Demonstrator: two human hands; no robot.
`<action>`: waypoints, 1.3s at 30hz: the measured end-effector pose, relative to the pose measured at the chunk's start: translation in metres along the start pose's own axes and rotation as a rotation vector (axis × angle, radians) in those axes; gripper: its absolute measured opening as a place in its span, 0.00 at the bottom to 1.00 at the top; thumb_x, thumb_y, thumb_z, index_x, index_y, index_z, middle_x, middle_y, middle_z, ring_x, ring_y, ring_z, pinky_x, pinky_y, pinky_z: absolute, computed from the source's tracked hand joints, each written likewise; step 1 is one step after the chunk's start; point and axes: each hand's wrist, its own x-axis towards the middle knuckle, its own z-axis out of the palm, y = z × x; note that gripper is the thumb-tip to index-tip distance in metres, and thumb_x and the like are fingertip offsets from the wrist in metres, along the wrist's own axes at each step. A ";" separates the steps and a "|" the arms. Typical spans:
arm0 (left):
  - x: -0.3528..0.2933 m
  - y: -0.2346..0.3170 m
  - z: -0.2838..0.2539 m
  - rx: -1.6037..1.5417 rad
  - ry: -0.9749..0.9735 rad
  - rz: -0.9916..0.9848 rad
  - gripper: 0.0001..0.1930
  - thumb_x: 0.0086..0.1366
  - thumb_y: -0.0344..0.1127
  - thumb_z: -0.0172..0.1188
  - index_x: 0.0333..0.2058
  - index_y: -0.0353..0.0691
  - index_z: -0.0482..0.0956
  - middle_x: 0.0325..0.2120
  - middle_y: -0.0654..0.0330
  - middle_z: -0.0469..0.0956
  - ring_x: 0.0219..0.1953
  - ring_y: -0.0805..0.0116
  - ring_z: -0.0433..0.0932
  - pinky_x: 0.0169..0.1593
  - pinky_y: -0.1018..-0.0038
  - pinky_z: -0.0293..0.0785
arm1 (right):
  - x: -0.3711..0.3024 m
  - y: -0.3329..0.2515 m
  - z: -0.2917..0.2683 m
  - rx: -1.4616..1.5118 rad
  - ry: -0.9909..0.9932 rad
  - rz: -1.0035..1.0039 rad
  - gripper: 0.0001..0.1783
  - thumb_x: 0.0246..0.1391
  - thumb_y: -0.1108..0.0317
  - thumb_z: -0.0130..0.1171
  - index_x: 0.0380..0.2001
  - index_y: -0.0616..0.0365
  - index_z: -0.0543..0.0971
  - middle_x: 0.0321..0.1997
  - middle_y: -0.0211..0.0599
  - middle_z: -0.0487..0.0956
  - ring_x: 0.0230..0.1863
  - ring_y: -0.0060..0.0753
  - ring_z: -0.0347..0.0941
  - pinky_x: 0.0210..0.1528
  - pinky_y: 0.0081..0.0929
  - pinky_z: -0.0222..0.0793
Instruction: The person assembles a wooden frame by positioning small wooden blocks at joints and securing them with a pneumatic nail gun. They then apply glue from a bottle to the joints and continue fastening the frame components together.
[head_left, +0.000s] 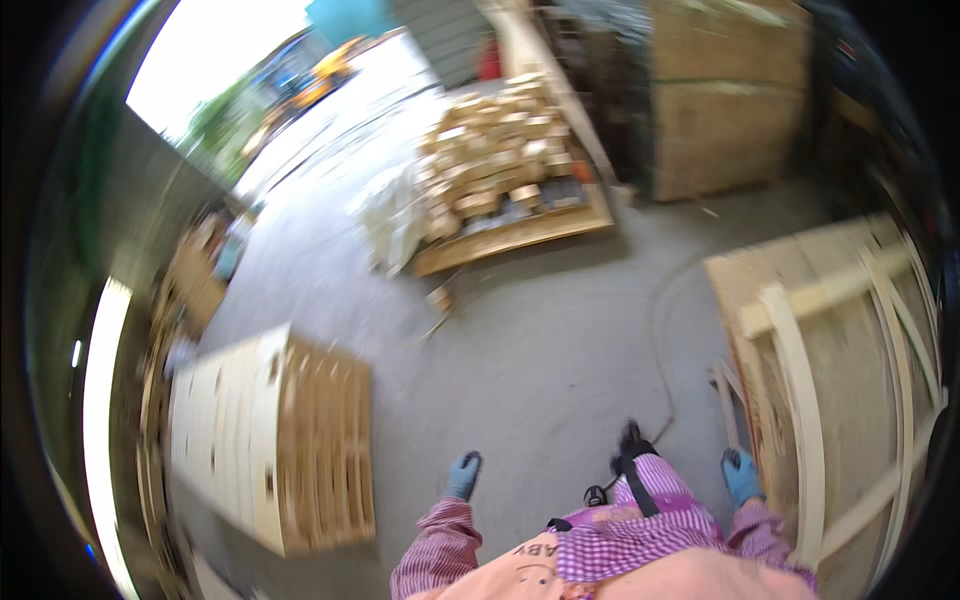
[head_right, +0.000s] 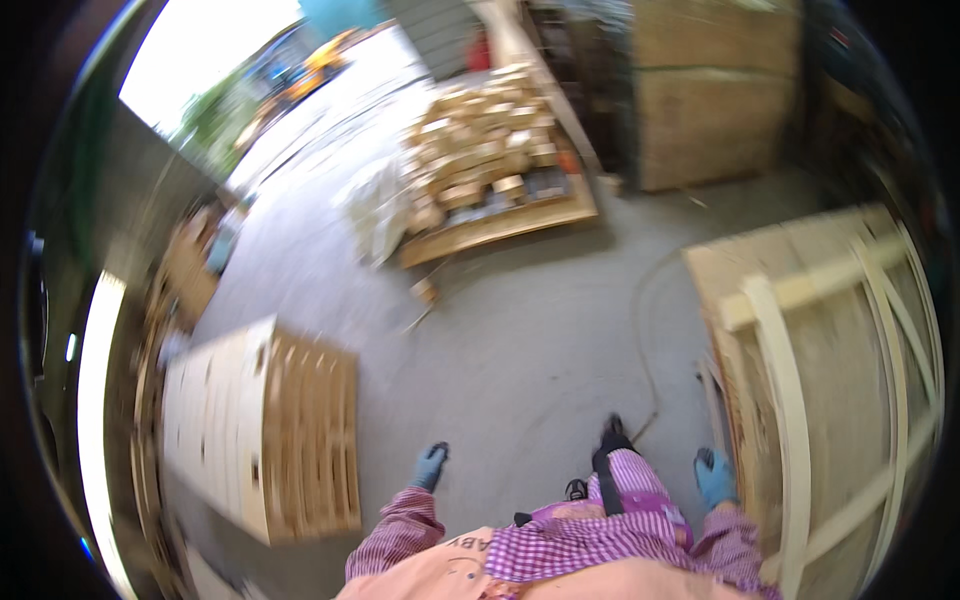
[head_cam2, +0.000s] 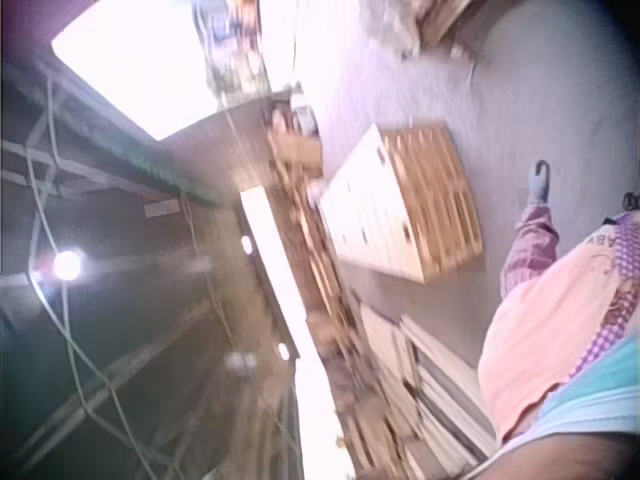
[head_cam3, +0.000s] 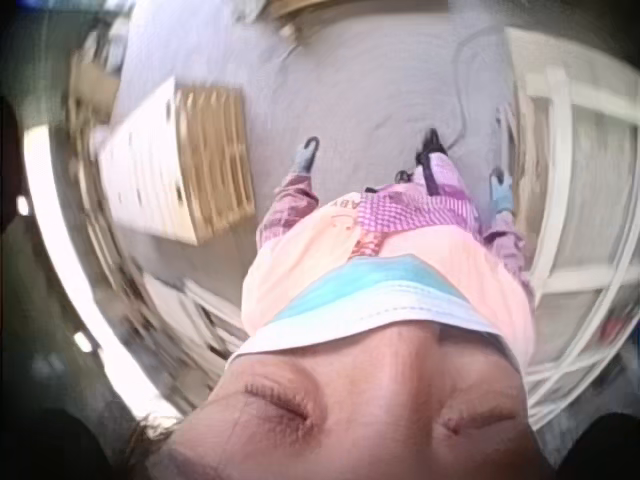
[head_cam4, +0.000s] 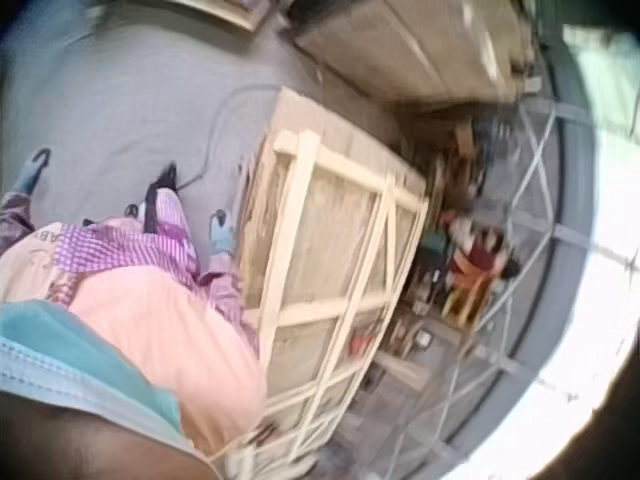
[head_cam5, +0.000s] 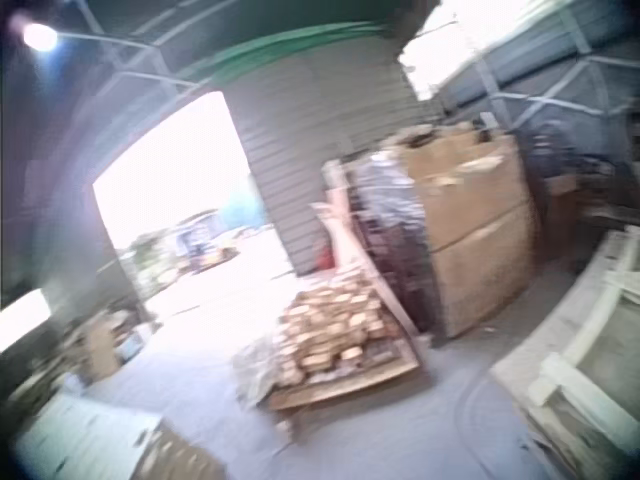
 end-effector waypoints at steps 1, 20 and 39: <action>0.052 0.036 -0.005 0.062 -0.031 0.025 0.17 0.61 0.38 0.55 0.45 0.34 0.75 0.40 0.57 0.78 0.42 0.69 0.74 0.47 0.74 0.70 | 0.028 0.000 0.001 0.096 0.147 -0.103 0.15 0.50 0.62 0.56 0.38 0.59 0.76 0.35 0.44 0.79 0.37 0.40 0.76 0.40 0.33 0.70; 0.448 0.416 0.481 0.452 -0.879 0.053 0.17 0.64 0.39 0.53 0.47 0.35 0.73 0.41 0.56 0.76 0.43 0.71 0.72 0.49 0.75 0.69 | 0.467 -0.169 -0.164 -0.130 0.389 0.512 0.26 0.40 0.44 0.59 0.34 0.55 0.79 0.32 0.44 0.80 0.35 0.44 0.77 0.40 0.40 0.72; 0.580 0.849 1.021 0.605 -1.376 0.652 0.15 0.65 0.37 0.51 0.45 0.32 0.74 0.36 0.58 0.76 0.41 0.70 0.72 0.48 0.75 0.68 | 0.635 -0.152 -0.345 0.645 1.019 0.847 0.19 0.44 0.64 0.60 0.41 0.59 0.75 0.30 0.40 0.79 0.32 0.32 0.76 0.36 0.30 0.72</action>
